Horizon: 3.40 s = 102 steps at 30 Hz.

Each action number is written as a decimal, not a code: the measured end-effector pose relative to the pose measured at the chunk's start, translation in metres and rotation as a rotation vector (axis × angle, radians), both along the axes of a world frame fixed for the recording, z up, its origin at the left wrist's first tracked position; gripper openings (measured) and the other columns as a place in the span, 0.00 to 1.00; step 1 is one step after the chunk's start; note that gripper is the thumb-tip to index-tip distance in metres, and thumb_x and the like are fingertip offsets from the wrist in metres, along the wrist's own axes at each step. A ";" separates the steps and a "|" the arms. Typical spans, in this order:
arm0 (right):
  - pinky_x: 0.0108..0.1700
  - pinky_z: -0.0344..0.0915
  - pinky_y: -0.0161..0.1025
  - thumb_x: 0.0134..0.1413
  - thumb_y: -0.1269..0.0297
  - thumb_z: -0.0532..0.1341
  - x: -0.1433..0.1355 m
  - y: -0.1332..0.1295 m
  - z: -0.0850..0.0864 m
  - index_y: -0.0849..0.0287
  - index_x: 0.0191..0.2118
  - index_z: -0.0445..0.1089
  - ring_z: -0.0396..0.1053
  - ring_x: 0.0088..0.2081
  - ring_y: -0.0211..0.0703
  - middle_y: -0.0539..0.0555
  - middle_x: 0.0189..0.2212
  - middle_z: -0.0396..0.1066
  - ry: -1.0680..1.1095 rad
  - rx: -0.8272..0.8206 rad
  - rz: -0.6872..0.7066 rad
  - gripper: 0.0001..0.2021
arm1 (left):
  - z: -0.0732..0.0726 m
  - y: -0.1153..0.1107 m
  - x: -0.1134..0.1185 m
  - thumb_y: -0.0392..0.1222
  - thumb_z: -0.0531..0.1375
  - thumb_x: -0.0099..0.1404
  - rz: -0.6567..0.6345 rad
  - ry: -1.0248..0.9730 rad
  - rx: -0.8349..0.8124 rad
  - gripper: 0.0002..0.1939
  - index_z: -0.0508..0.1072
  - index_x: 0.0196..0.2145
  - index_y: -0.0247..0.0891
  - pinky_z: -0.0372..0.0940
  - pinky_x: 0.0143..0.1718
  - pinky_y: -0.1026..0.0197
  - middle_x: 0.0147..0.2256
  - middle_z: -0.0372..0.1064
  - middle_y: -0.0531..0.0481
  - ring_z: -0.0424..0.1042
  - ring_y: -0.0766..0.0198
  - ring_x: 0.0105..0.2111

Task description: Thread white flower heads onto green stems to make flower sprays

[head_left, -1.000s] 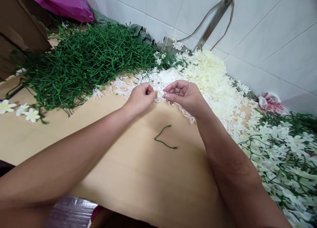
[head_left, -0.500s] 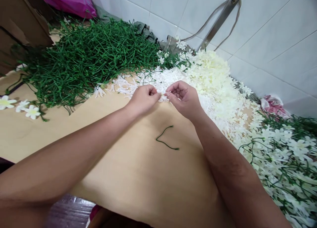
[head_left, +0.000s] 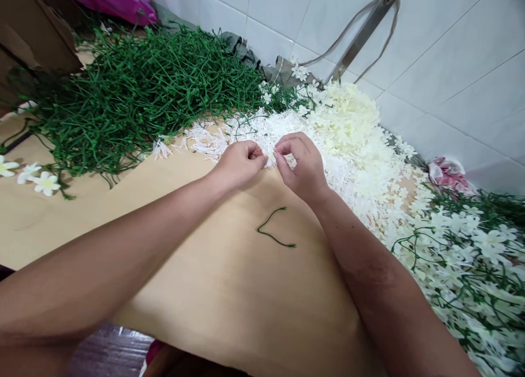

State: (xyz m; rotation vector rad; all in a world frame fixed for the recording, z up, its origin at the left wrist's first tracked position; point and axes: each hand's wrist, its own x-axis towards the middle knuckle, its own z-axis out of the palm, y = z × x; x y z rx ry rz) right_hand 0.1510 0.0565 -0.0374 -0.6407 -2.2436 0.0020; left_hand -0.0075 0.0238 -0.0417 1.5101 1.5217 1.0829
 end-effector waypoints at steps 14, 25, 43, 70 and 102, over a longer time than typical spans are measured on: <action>0.41 0.67 0.43 0.57 0.71 0.54 -0.002 -0.001 -0.008 0.57 0.33 0.62 0.66 0.39 0.42 0.56 0.34 0.67 -0.001 0.035 0.042 0.04 | -0.001 0.001 0.001 0.37 0.58 0.54 -0.008 -0.013 -0.011 0.08 0.63 0.21 0.36 0.51 0.26 0.64 0.19 0.58 0.57 0.55 0.71 0.21; 0.35 0.70 0.37 0.53 0.72 0.57 0.000 0.001 -0.012 0.58 0.32 0.64 0.67 0.36 0.37 0.52 0.33 0.67 0.119 -0.253 0.070 0.02 | 0.002 -0.001 0.001 0.34 0.59 0.55 -0.023 0.021 0.006 0.07 0.63 0.21 0.36 0.50 0.25 0.64 0.19 0.56 0.59 0.53 0.72 0.21; 0.38 0.63 0.41 0.52 0.72 0.55 0.002 0.004 -0.007 0.58 0.30 0.61 0.64 0.35 0.41 0.54 0.29 0.66 -0.031 -0.053 -0.007 0.03 | 0.005 -0.001 -0.001 0.33 0.58 0.53 -0.035 -0.018 -0.009 0.06 0.64 0.21 0.36 0.52 0.25 0.65 0.18 0.57 0.58 0.54 0.72 0.20; 0.33 0.63 0.35 0.53 0.69 0.54 -0.002 -0.002 -0.014 0.59 0.30 0.62 0.62 0.29 0.35 0.51 0.28 0.65 -0.029 -0.363 -0.039 0.02 | -0.005 0.002 -0.007 0.38 0.56 0.54 -0.095 0.081 0.107 0.04 0.65 0.23 0.36 0.54 0.27 0.64 0.21 0.62 0.55 0.58 0.69 0.24; 0.26 0.60 0.32 0.38 0.52 0.70 -0.001 0.009 -0.015 0.59 0.27 0.63 0.61 0.20 0.28 0.44 0.18 0.65 0.569 -1.094 0.274 0.19 | 0.009 0.000 -0.005 0.36 0.59 0.53 -0.093 -0.283 0.057 0.03 0.68 0.28 0.34 0.63 0.32 0.63 0.27 0.69 0.50 0.66 0.68 0.27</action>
